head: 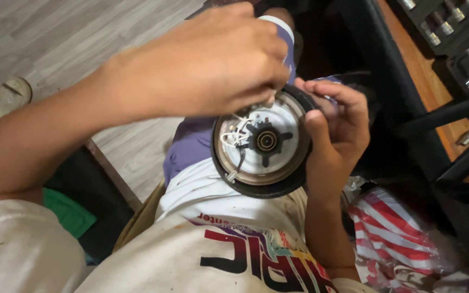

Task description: The person assembles a small black cylindrical appliance by hand. They connect internal wires, fit a circular base plate onto the bottom, and repeatedly test the fit of the base plate by removing and reattaching it.

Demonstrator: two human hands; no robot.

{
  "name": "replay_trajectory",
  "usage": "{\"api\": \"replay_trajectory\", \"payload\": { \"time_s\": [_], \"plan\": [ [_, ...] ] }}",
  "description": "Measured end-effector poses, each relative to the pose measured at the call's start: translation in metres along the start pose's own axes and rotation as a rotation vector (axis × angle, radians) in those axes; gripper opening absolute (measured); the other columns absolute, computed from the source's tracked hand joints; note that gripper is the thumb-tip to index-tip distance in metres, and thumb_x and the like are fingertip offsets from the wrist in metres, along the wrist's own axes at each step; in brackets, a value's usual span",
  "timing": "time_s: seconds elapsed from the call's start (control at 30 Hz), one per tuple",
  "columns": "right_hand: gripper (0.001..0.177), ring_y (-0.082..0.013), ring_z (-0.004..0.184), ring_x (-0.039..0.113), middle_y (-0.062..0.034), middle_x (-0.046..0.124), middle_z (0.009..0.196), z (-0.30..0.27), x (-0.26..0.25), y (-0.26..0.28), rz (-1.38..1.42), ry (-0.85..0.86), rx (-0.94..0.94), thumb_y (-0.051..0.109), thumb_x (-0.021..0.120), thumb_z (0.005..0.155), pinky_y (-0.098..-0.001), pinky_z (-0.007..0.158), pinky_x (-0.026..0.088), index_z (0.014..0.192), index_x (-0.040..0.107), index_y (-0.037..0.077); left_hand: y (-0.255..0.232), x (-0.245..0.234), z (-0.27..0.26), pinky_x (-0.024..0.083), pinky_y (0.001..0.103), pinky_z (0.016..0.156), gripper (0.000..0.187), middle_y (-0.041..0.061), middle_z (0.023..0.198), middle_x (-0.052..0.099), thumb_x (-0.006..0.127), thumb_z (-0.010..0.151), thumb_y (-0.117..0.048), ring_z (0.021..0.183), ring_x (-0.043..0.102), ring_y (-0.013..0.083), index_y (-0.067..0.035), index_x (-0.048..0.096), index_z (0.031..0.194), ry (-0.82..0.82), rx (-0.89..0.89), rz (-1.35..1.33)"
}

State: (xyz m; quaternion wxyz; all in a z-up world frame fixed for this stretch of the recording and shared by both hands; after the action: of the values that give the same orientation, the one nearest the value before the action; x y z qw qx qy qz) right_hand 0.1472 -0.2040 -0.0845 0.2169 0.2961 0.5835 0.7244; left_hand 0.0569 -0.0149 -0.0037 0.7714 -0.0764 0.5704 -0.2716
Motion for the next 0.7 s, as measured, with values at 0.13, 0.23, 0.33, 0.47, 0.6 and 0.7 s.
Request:
{"api": "replay_trajectory", "payload": {
  "time_s": [0.13, 0.23, 0.33, 0.47, 0.6, 0.7],
  "plan": [
    [0.022, -0.0258, 0.124, 0.067, -0.0164, 0.063, 0.126, 0.002, -0.002, -0.001, 0.006, -0.026, 0.01, -0.007, 0.061, 0.108, -0.0354, 0.116, 0.053, 0.129, 0.055, -0.005, 0.006, -0.004, -0.006, 0.046, 0.046, 0.083, 0.022, 0.007, 0.089, 0.069, 0.08, 0.089, -0.019, 0.087, 0.065, 0.0302, -0.005, 0.071, 0.104, 0.007, -0.091, -0.182],
    [0.023, -0.0262, 0.124, 0.068, -0.0166, 0.063, 0.126, 0.003, -0.003, -0.002, 0.011, -0.034, 0.011, -0.008, 0.06, 0.107, -0.0359, 0.118, 0.053, 0.129, 0.054, -0.005, 0.004, -0.005, -0.011, 0.048, 0.044, 0.084, 0.018, 0.009, 0.091, 0.067, 0.081, 0.093, -0.015, 0.093, 0.065, 0.0303, -0.004, 0.069, 0.102, -0.08, -0.04, -0.114],
    [0.022, -0.0257, 0.123, 0.068, -0.0167, 0.062, 0.126, 0.003, -0.003, -0.004, 0.022, -0.033, 0.002, -0.009, 0.06, 0.107, -0.0361, 0.118, 0.053, 0.129, 0.054, -0.005, -0.004, -0.004, -0.019, 0.048, 0.043, 0.083, 0.018, 0.009, 0.091, 0.065, 0.081, 0.091, -0.014, 0.091, 0.064, 0.0299, -0.002, 0.07, 0.098, -0.178, 0.0, -0.016],
    [0.022, -0.0253, 0.122, 0.068, -0.0163, 0.063, 0.125, 0.002, -0.003, -0.004, 0.043, -0.037, -0.002, -0.009, 0.059, 0.107, -0.0364, 0.117, 0.053, 0.128, 0.054, -0.005, -0.013, 0.0, -0.027, 0.048, 0.039, 0.087, 0.015, 0.006, 0.097, 0.064, 0.078, 0.097, -0.014, 0.095, 0.063, 0.0242, -0.003, 0.07, 0.101, -0.248, 0.051, 0.016],
    [0.022, -0.022, 0.118, 0.065, -0.0161, 0.063, 0.125, 0.0, -0.002, -0.003, 0.001, -0.035, -0.016, -0.01, 0.059, 0.108, -0.0349, 0.117, 0.053, 0.129, 0.054, -0.005, -0.02, 0.005, -0.026, 0.048, 0.038, 0.084, 0.015, 0.005, 0.095, 0.065, 0.082, 0.097, -0.017, 0.092, 0.062, 0.0242, -0.006, 0.075, 0.103, -0.225, -0.005, -0.04],
    [0.023, -0.0201, 0.117, 0.064, -0.016, 0.063, 0.126, -0.003, -0.002, 0.0, -0.045, -0.022, -0.009, -0.01, 0.059, 0.109, -0.0322, 0.114, 0.053, 0.13, 0.054, -0.004, -0.023, 0.006, -0.02, 0.045, 0.04, 0.086, 0.013, 0.004, 0.093, 0.064, 0.081, 0.098, -0.018, 0.096, 0.06, 0.0241, -0.007, 0.074, 0.1, -0.214, 0.014, -0.05]
  ]
}}
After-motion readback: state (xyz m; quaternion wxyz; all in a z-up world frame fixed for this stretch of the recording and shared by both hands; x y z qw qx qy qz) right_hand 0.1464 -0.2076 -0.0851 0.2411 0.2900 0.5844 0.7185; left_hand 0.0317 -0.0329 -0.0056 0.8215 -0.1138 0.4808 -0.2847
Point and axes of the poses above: each hand's wrist, its own z-axis towards the middle knuckle, its own x-axis out of the palm, y = z × x, the point moved 4 cm from there along z, towards the middle knuckle
